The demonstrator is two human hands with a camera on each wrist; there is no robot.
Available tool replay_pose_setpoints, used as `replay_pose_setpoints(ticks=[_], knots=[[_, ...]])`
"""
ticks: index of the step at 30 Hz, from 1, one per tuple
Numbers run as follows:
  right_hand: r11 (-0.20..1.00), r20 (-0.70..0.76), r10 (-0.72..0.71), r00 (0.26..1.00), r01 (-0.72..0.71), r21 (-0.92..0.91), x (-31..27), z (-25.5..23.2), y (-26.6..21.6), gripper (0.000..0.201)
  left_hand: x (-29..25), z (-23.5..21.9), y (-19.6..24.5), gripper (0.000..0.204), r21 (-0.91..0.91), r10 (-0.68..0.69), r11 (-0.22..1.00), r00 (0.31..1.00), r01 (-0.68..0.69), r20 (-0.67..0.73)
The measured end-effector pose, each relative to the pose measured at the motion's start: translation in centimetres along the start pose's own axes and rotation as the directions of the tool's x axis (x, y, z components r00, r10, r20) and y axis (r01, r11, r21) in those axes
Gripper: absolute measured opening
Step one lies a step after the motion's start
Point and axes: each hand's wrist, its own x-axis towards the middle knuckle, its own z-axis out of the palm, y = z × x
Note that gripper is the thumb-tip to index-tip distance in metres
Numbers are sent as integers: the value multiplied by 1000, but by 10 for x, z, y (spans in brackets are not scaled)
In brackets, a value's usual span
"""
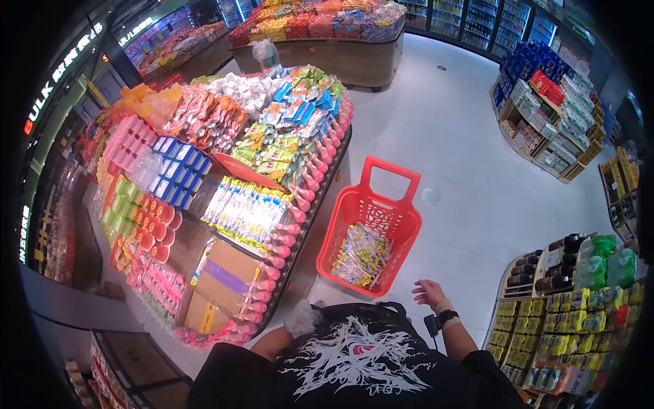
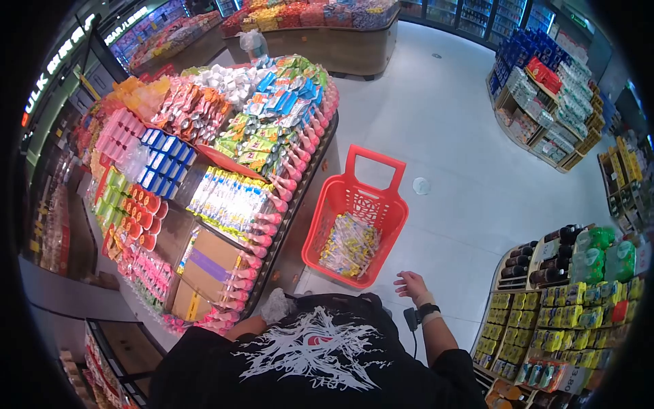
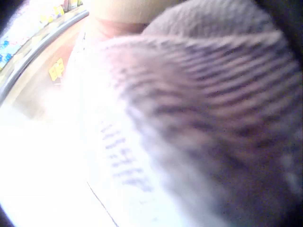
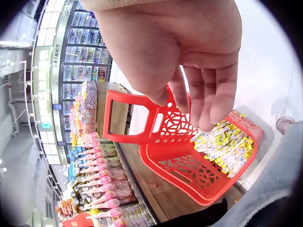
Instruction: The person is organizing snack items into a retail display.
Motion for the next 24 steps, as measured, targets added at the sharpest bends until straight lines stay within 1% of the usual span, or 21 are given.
replay_pose_setpoints(ticks=[2, 5, 6, 7, 9, 10, 12, 13, 15, 16, 18, 19, 22, 24], knots=[[1000, -13, 6, 1000, -6, -23, -7, 5, 1, 35, -1, -12, -5, 27, 22, 74, 997, 997, -75, 20], [998, -33, 28, 999, -30, -47, -14, 4, 8, 35, 3, 7, -19, 21, -14, -28, 1000, 999, 28, 17], [998, -39, 37, 999, -39, -47, -15, 7, 9, 36, 4, 2, -14, 18, -86, -136, 987, 990, 134, -22], [998, -44, 49, 998, -51, -44, -18, 9, 11, 34, 4, -6, -4, 20, -161, -245, 959, 968, 234, -52], [998, -58, 45, 997, -47, -40, -24, 12, 15, 34, 0, -4, -7, 23, -165, -261, 957, 959, 240, -115], [998, -65, 42, 997, -44, -38, -26, 14, 17, 34, -3, 4, -19, 23, -85, -164, 985, 974, 153, -154], [999, -71, 42, 997, -45, -30, -30, 17, 22, 34, -8, 11, -35, 21, -5, -6, 1000, 986, 5, -165], [999, -74, 44, 996, -46, -26, -33, 18, 25, 35, -10, 10, -40, 19, -10, 54, 998, 988, -56, -145], [998, -107, 63, 992, -66, -22, -38, 22, 28, 35, -12, 5, -44, 18, -181, 29, 982, 988, -57, -154], [997, -124, 71, 990, -74, -20, -39, 23, 30, 36, -13, 2, -42, 18, -342, -59, 940, 984, -1, -167], [998, -139, 62, 988, -65, -18, -42, 27, 33, 37, -15, -12, -37, 13, -511, -165, 855, 980, 85, -113], [997, -146, 66, 987, -69, -17, -46, 30, 37, 37, -16, -37, -22, 12, -529, -185, 839, 981, 127, -57], [998, -176, 58, 983, -62, -16, -55, 38, 46, 37, -25, -29, -48, 21, -391, -109, 913, 993, 119, 48], [998, -200, 67, 977, -69, -2, -59, 45, 48, 37, -39, -27, -65, 24, -388, -86, 914, 992, 115, 93]])
